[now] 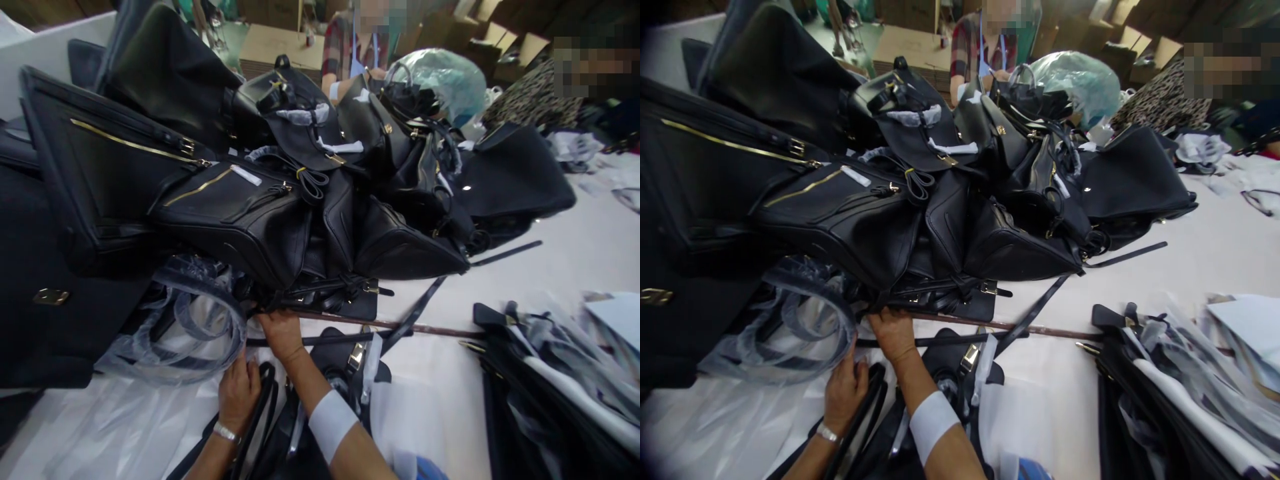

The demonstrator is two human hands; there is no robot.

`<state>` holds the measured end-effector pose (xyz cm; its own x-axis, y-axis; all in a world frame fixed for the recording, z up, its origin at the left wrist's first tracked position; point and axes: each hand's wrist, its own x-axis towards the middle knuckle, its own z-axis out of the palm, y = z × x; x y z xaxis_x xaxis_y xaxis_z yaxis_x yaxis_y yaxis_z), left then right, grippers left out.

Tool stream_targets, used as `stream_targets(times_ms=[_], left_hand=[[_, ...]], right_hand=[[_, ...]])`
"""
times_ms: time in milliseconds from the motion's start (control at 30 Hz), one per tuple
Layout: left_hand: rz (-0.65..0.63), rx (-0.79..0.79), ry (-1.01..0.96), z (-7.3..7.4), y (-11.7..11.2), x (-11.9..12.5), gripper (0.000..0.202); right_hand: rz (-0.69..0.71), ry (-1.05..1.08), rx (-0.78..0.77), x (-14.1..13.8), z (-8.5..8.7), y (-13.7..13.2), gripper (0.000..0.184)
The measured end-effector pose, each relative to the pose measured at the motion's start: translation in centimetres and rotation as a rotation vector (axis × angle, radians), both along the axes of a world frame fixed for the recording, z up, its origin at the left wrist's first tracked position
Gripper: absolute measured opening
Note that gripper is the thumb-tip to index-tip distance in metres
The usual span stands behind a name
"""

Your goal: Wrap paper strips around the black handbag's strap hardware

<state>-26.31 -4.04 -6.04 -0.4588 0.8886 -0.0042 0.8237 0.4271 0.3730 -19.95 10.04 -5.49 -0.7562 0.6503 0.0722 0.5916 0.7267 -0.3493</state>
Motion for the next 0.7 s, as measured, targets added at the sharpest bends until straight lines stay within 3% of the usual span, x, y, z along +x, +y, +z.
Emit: stream_targets(times_ms=[133, 300, 467, 567, 633, 700], left_hand=[[0.0, 0.041, 0.031, -1.1, -0.3, -0.2, 0.047], [-0.025, 0.202, 0.102, -2.5, -0.6, -0.5, 0.036], [-0.019, 0.163, 0.059, -2.2, -0.7, -0.6, 0.033], [-0.003, 0.124, -0.016, -1.8, -0.5, -0.5, 0.035], [0.02, 0.108, -0.078, -1.3, -0.2, -0.5, 0.039], [0.033, 0.098, -0.143, -0.6, 0.2, -0.5, 0.044]], right_hand=[[-0.002, -0.044, 0.01, -0.4, 0.0, 0.1, 0.035], [-0.028, -0.075, -0.015, -1.0, 0.0, 0.2, 0.02], [-0.068, -0.037, -0.058, -0.9, 0.5, 0.0, 0.016], [-0.161, -0.02, -0.084, 0.2, 1.4, -0.7, 0.017], [-0.278, 0.064, -0.192, 1.6, 2.2, -1.5, 0.015], [-0.413, 0.245, -0.431, 3.3, 3.2, -2.5, 0.012]])
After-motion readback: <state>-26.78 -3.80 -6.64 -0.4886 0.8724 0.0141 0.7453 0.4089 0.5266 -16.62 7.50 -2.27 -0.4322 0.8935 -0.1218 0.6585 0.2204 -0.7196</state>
